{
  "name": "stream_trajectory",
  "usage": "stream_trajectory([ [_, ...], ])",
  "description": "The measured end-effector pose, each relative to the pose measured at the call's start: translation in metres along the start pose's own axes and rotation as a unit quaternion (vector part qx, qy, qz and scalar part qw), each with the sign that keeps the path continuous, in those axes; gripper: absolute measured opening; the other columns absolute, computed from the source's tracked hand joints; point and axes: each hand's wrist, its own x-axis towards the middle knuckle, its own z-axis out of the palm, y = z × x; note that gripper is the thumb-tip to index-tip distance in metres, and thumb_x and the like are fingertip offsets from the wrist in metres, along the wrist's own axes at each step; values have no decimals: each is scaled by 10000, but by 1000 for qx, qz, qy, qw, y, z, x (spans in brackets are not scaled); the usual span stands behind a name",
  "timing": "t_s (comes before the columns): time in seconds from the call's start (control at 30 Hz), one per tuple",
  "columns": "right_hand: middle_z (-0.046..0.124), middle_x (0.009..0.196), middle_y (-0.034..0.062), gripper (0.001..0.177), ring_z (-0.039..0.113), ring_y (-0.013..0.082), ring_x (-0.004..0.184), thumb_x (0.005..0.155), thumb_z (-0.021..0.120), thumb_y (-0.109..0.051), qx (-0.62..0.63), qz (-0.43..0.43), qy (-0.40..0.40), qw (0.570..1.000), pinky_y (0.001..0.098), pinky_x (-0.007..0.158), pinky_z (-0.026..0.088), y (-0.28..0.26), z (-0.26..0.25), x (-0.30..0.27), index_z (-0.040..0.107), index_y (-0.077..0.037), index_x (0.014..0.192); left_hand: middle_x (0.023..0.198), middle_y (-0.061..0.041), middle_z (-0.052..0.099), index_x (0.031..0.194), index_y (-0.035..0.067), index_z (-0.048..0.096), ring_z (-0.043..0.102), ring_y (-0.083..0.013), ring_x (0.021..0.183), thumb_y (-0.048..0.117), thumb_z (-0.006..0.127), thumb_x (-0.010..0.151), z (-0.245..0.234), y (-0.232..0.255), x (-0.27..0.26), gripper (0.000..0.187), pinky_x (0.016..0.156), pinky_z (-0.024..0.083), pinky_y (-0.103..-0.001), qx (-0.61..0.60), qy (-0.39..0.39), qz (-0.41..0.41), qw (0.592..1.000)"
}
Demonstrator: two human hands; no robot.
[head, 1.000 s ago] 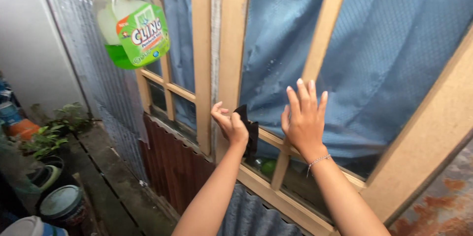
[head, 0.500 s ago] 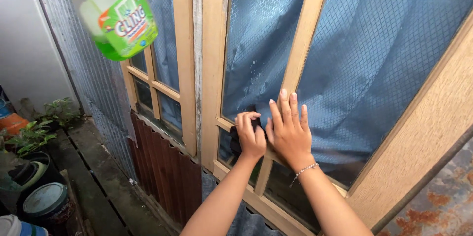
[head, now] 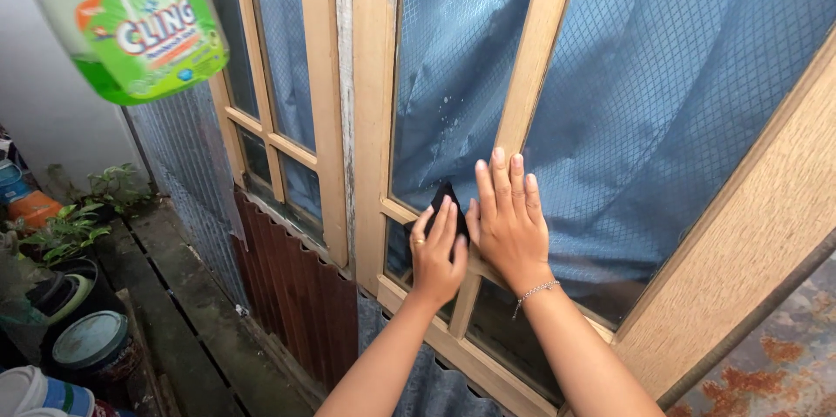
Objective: Cleaning the glass panes of a window using a spray cleaner and a cloth.
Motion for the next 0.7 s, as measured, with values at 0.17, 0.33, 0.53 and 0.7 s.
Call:
stream_trajectory([
  [0.17,397,1616,274,671,376,368,1524,1013,556,-346,27,36,0,999,453,1272,217,-2,7,-3,460,82,1522,1595,-219,415,1508,-49,437,458,-435,1328,-32,567,879,14,-9,-3,643,1141,355,-476,-15,-2,-23,1000],
  [0.33,384,1625,264,685,371,362,1531,1013,540,-355,6,29,-1,1000,455,1281,219,0,2,-2,451,85,1530,1636,-225,374,1531,-59,412,461,-416,1318,-92,518,905,22,-21,5,636,1127,368,-466,-11,-8,-42,999],
  [0.53,380,1683,92,709,306,252,1568,1016,509,-522,-122,6,-21,992,620,1212,64,18,-20,-6,465,-124,1600,1640,-220,371,1532,-64,420,478,-402,1299,-127,504,893,19,-8,38,648,1118,378,-451,-7,12,-33,999],
  [0.7,390,1684,40,717,312,254,1561,1028,510,-605,-107,-13,-22,994,617,1235,67,26,-18,-11,473,-195,1614,1603,-161,457,1491,-14,501,523,-368,1314,-99,559,900,14,-15,17,600,1149,394,-425,-4,21,64,998],
])
